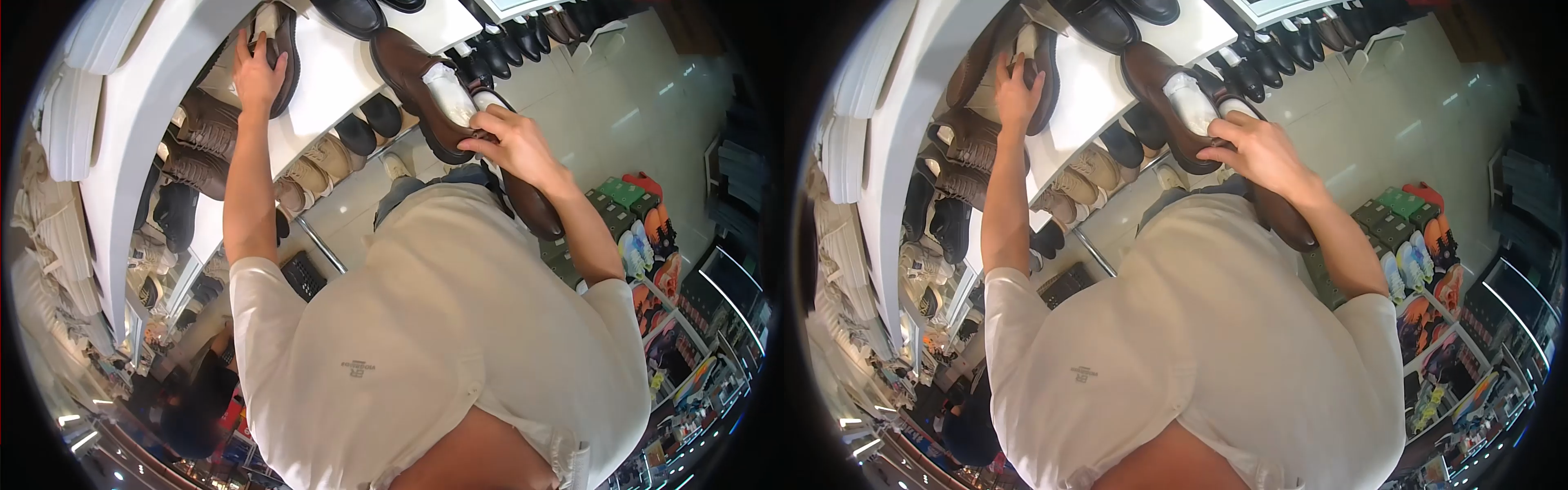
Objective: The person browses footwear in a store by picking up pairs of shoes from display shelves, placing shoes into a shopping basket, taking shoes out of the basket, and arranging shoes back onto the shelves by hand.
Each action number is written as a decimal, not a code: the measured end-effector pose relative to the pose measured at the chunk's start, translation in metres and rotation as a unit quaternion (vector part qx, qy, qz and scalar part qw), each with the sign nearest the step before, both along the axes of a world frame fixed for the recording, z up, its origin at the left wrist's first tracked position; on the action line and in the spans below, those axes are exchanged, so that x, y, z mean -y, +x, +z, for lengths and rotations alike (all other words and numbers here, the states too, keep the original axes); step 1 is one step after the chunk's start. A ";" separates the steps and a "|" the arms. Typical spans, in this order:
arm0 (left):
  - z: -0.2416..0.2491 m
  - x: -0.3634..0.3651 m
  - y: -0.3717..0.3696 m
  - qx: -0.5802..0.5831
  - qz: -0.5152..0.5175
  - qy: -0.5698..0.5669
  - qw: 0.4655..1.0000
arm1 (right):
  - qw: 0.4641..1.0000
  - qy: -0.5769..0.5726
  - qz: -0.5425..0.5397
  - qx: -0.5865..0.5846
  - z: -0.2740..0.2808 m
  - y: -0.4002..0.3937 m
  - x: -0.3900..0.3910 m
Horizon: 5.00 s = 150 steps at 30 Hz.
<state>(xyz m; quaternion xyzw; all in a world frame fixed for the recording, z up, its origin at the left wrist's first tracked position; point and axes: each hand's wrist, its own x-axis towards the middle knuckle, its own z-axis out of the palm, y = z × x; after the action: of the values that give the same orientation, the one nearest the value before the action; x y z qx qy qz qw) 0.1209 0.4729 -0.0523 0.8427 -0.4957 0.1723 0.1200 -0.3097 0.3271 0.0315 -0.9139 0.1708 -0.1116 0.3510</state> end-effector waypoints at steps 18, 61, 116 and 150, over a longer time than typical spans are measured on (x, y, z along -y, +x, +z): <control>0.021 -0.008 0.011 -0.271 -0.002 0.084 0.959 | 0.993 0.074 -0.086 0.031 -0.026 -0.038 -0.004; 0.113 0.027 0.070 -0.095 0.099 -0.093 0.986 | 0.982 0.070 -0.176 0.006 -0.017 -0.095 -0.017; 0.017 -0.008 -0.028 -0.405 0.066 0.126 0.903 | 0.987 0.086 -0.125 0.044 -0.030 -0.090 0.019; 0.018 -0.273 -0.321 -0.407 0.350 -0.403 0.741 | 0.952 -0.171 0.255 0.006 0.012 0.175 -0.020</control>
<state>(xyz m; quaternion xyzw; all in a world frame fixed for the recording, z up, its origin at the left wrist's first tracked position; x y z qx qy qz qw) -0.2003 0.7462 -0.0345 0.8198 0.0463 0.0263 0.5702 -0.1347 0.3469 0.0438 -0.9726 -0.0916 -0.0511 0.2073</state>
